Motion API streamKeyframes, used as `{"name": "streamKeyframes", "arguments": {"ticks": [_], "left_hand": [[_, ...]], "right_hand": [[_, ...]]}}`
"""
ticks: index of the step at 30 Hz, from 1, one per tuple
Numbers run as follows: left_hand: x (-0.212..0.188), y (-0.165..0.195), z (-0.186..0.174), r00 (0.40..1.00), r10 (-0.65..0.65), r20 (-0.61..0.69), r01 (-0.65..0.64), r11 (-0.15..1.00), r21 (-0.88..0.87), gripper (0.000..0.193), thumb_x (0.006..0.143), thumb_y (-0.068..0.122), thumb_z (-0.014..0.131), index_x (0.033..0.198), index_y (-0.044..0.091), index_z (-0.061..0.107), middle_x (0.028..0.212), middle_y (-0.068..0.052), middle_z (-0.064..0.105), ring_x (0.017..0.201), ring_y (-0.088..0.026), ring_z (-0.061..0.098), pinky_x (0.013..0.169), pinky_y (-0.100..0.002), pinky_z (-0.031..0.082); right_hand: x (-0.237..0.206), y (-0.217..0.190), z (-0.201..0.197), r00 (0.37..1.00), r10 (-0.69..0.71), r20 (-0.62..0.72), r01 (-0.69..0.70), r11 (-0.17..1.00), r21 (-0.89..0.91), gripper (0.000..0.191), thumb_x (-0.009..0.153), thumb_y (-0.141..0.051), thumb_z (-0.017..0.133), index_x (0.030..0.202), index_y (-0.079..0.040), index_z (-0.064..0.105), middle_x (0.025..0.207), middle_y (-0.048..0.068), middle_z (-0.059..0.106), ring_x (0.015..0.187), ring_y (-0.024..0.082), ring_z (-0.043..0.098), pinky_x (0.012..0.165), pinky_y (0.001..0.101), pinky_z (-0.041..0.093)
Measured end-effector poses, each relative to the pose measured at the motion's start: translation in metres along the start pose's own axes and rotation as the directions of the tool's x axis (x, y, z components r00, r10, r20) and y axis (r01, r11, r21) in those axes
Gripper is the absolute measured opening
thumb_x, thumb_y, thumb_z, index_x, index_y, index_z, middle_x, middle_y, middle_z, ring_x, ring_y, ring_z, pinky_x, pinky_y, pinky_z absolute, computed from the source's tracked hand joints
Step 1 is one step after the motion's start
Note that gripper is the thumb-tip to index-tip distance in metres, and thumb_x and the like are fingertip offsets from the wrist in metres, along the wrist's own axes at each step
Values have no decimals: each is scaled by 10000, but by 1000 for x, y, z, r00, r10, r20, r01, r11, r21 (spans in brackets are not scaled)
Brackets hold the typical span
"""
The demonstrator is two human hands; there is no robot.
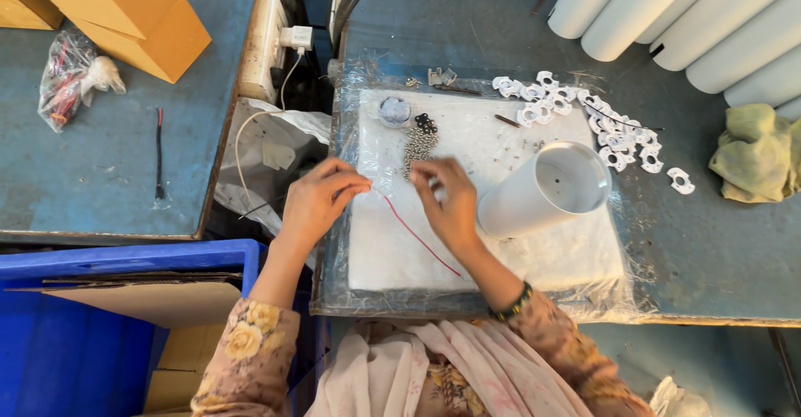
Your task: The person assembles a small LED light fixture by placing a white plastic mount and an LED module into a cylindrical housing, then securing them with screws using a power drill. The person also handles wires and small metal fasteners during the process.
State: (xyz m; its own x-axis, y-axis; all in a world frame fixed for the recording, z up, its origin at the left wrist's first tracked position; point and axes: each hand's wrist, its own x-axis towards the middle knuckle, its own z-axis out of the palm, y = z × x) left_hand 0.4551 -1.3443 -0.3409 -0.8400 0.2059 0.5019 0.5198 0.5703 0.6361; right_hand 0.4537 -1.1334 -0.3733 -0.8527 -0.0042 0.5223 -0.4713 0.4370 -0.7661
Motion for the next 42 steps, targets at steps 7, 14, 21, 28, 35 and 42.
{"name": "streamKeyframes", "arguments": {"ticks": [7,14,21,28,35,42], "left_hand": [[17,-15,-6,994,-89,-65,75,979,-192,259,847,162,795,1080,76,721,904,-52,689,749,-188,678,630,-301,523],[31,-38,1,992,-126,-29,114,957,-267,139,869,167,791,972,93,733,900,-42,686,699,-170,661,622,-293,521],[37,-55,7,983,-185,-4,180,957,-226,135,862,214,794,947,121,744,858,-2,677,598,-135,608,576,-286,488],[40,-67,22,982,-190,8,187,956,-228,126,860,213,801,932,122,751,825,4,672,577,-126,599,552,-281,470],[44,-84,26,974,-220,46,224,937,-268,120,854,205,802,928,121,758,826,19,682,570,-101,577,548,-262,460],[44,-103,25,967,-237,96,255,925,-281,134,840,211,815,923,118,763,819,16,672,567,-102,567,545,-262,451]], "right_hand": [[70,-7,43,997,-35,-64,19,973,-230,222,894,-78,753,1115,-66,734,1051,107,658,825,212,683,734,336,538],[95,1,64,997,-74,-34,59,943,-329,101,904,-82,748,1003,-74,731,975,69,677,807,214,686,731,356,542],[116,11,78,989,-135,-53,119,966,-229,171,887,-16,737,1056,-41,735,945,87,686,740,182,669,682,313,533],[111,31,76,987,-66,-144,41,984,-171,128,914,-10,742,1038,-43,747,973,74,707,727,151,670,658,278,529],[114,42,84,979,-141,-149,111,974,-197,160,904,9,751,1051,-53,739,1004,75,705,757,146,679,660,267,537],[117,48,98,968,-223,-113,176,929,-327,168,895,-5,774,1042,-75,730,1019,68,702,780,160,710,691,279,581]]}}
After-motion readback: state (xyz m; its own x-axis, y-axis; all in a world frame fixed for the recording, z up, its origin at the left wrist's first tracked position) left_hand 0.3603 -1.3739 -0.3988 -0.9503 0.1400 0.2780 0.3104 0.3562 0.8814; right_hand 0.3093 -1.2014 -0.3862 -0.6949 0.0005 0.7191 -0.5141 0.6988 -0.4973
